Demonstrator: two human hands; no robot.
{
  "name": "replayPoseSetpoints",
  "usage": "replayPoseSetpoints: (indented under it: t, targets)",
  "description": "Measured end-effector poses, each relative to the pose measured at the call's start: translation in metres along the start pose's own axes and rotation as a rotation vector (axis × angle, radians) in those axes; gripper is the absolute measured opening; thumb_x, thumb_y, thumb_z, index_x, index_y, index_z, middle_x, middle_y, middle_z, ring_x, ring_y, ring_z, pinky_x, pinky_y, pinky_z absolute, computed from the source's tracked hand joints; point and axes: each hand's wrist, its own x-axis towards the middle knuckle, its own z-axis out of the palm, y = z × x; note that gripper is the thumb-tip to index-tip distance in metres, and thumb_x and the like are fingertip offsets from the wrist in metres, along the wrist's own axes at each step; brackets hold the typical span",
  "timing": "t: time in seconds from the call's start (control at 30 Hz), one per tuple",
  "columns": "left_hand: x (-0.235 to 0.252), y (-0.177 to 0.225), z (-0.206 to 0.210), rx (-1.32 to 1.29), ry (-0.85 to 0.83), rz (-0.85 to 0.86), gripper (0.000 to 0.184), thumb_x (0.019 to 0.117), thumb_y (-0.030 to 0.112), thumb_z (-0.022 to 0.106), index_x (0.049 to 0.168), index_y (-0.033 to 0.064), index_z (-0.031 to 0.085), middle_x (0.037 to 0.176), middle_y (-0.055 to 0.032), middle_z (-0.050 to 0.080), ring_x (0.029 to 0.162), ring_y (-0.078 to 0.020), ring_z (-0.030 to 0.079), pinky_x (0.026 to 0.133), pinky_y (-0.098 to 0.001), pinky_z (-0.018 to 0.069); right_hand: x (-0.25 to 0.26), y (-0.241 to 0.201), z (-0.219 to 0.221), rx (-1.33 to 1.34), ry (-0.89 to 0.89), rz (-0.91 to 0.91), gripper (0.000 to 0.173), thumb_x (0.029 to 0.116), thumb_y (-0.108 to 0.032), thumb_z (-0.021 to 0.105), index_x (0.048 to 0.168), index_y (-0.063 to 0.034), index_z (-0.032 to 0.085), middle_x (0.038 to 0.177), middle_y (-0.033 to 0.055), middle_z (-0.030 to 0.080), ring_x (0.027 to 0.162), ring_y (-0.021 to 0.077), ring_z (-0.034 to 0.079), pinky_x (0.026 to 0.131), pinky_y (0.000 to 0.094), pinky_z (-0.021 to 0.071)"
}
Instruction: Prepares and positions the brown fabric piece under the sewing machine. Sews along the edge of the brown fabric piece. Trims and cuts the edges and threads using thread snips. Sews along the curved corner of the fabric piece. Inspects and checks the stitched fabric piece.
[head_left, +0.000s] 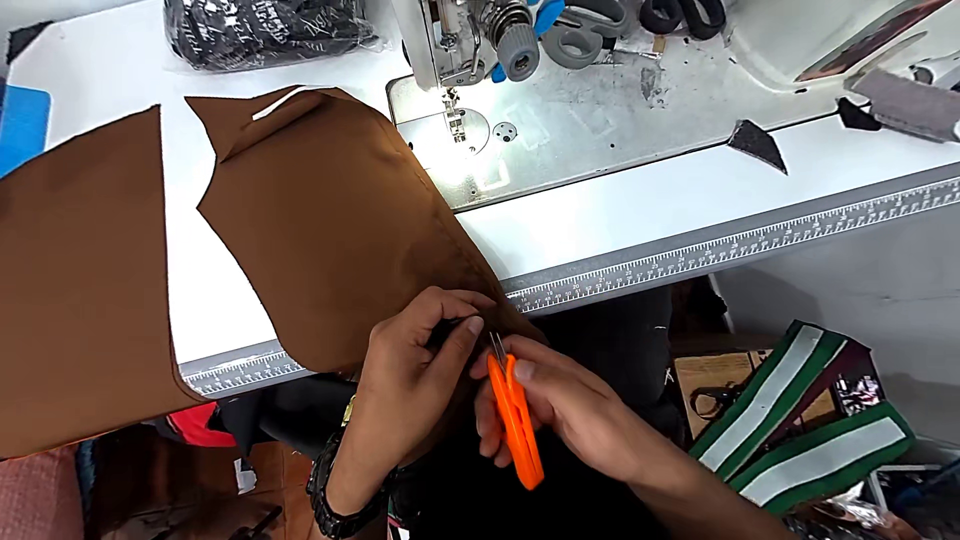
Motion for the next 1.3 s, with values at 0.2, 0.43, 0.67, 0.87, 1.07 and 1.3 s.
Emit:
replayPoseSetpoints:
  t: [0.2,0.43,0.67,0.87,1.07,1.3]
  targets:
    - [0.0,0.002,-0.001,-0.038,-0.012,-0.025,0.011,0.1002,0.008,0.058,0.101,0.0106,0.068,0.116,-0.0015,0.074,0.096,-0.0115,0.072,0.077,-0.0241,0.0617,0.008,0.009,-0.009,0.058,0.078,0.005,0.042,0.1104,-0.03,0.023,0.126,-0.0047,0.051,0.094,0.0114,0.069,0.082,0.0216,0.074,0.071,0.0347,0.0649]
    - [-0.001,0.004,0.0,-0.029,0.009,-0.042,0.011,0.0996,0.009,0.058,0.101,0.0116,0.069,0.116,0.0002,0.075,0.09,-0.0088,0.072,0.069,-0.0207,0.0601,0.01,0.007,-0.011,0.015,0.106,-0.012,0.041,0.1103,-0.03,0.025,0.125,-0.0047,0.053,0.092,0.0119,0.068,0.08,0.0215,0.073,0.071,0.0345,0.0647]
    - [-0.001,0.003,0.001,-0.063,0.015,-0.037,0.011,0.1001,0.009,0.059,0.102,0.0108,0.069,0.115,-0.0013,0.075,0.092,-0.0106,0.073,0.073,-0.0223,0.0612,0.01,0.006,-0.012,-0.044,0.124,-0.018,0.039,0.1117,-0.029,0.026,0.127,-0.0041,0.053,0.093,0.0115,0.068,0.083,0.0209,0.073,0.073,0.0337,0.0645]
    - [-0.001,0.003,0.0,-0.054,0.004,-0.044,0.011,0.1,0.01,0.059,0.102,0.0114,0.069,0.116,-0.0009,0.075,0.092,-0.0103,0.073,0.072,-0.0224,0.0609,0.011,0.002,-0.013,-0.148,0.156,-0.005,0.038,0.1127,-0.027,0.029,0.124,-0.0046,0.056,0.093,0.0106,0.069,0.081,0.0194,0.074,0.073,0.0325,0.0647]
    - [-0.001,0.002,-0.001,-0.062,-0.022,-0.045,0.011,0.0995,0.009,0.059,0.101,0.0119,0.07,0.115,-0.0008,0.075,0.097,-0.0115,0.072,0.078,-0.0241,0.0615,0.006,-0.001,-0.016,-0.193,0.145,-0.006,0.039,0.1129,-0.029,0.029,0.125,-0.0049,0.056,0.093,0.0092,0.07,0.082,0.0188,0.074,0.073,0.0325,0.0652]
    - [-0.001,0.002,0.0,-0.07,-0.02,-0.044,0.009,0.099,0.009,0.062,0.102,0.0111,0.07,0.115,-0.0017,0.075,0.095,-0.0124,0.073,0.076,-0.0243,0.0621,0.008,0.001,-0.015,-0.219,0.153,-0.009,0.035,0.1129,-0.027,0.033,0.126,-0.0052,0.056,0.097,0.0096,0.069,0.088,0.0195,0.073,0.078,0.0324,0.0641]
